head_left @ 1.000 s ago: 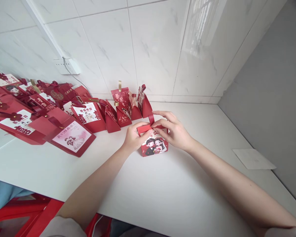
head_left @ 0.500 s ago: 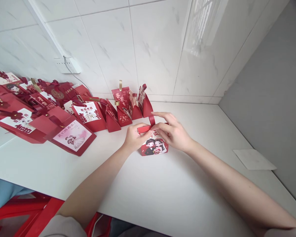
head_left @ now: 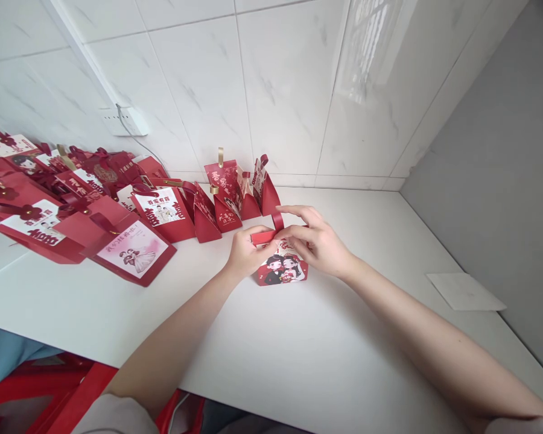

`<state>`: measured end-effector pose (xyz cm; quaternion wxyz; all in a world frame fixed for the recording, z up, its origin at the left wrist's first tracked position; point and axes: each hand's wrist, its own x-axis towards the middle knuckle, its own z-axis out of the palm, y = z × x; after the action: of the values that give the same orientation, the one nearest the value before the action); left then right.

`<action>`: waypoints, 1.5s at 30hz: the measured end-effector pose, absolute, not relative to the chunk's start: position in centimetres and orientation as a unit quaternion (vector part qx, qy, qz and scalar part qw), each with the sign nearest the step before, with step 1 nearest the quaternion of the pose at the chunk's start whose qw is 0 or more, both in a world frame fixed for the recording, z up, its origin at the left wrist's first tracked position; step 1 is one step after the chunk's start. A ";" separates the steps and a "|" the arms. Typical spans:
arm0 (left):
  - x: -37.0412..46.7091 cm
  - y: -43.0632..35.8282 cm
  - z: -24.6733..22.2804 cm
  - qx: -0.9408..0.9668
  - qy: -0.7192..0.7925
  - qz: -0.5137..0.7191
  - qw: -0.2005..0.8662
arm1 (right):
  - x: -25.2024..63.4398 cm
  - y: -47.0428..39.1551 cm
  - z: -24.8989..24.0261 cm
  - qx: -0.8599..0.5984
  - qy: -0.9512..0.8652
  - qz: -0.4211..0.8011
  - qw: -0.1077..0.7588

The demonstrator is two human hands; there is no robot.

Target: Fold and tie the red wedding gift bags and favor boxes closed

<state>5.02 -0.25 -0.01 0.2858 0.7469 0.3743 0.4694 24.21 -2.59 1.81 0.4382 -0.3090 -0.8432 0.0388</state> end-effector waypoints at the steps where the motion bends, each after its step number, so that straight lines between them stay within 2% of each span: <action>1: 5.0 -0.3 0.0 0.747 0.374 0.468 0.288 | 24.2 -2.7 2.1 -0.308 -0.836 0.059 0.450; 4: 5.0 -0.5 0.2 0.749 0.367 0.464 0.298 | 24.2 -3.3 3.1 -0.318 -0.797 0.101 0.503; 7: 5.1 -0.8 0.6 0.752 0.344 0.466 0.316 | 24.4 -3.7 4.0 -0.341 -0.772 0.094 0.529; 13: 5.3 -1.2 1.2 0.753 0.356 0.479 0.277 | 25.2 -3.2 4.1 -0.377 -0.813 0.142 0.420; 19: 5.1 -1.0 1.3 0.759 0.361 0.471 0.268 | 24.8 -2.7 3.2 -0.388 -0.754 0.331 0.414; 22: 5.0 -0.9 1.2 0.759 0.363 0.466 0.274 | 24.7 -2.7 3.1 -0.387 -0.738 0.370 0.410; 34: 4.9 -1.0 1.4 0.765 0.354 0.461 0.276 | 24.4 -3.1 3.6 -0.400 -0.787 0.229 0.409; 45: 5.0 -1.2 1.6 0.771 0.336 0.448 0.302 | 25.1 -3.3 4.2 -0.387 -0.827 0.161 0.374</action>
<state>4.98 -1.15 1.60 0.3025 0.7711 0.3360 0.4484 25.14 -3.35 4.22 0.3741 -0.3870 -0.8274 0.1607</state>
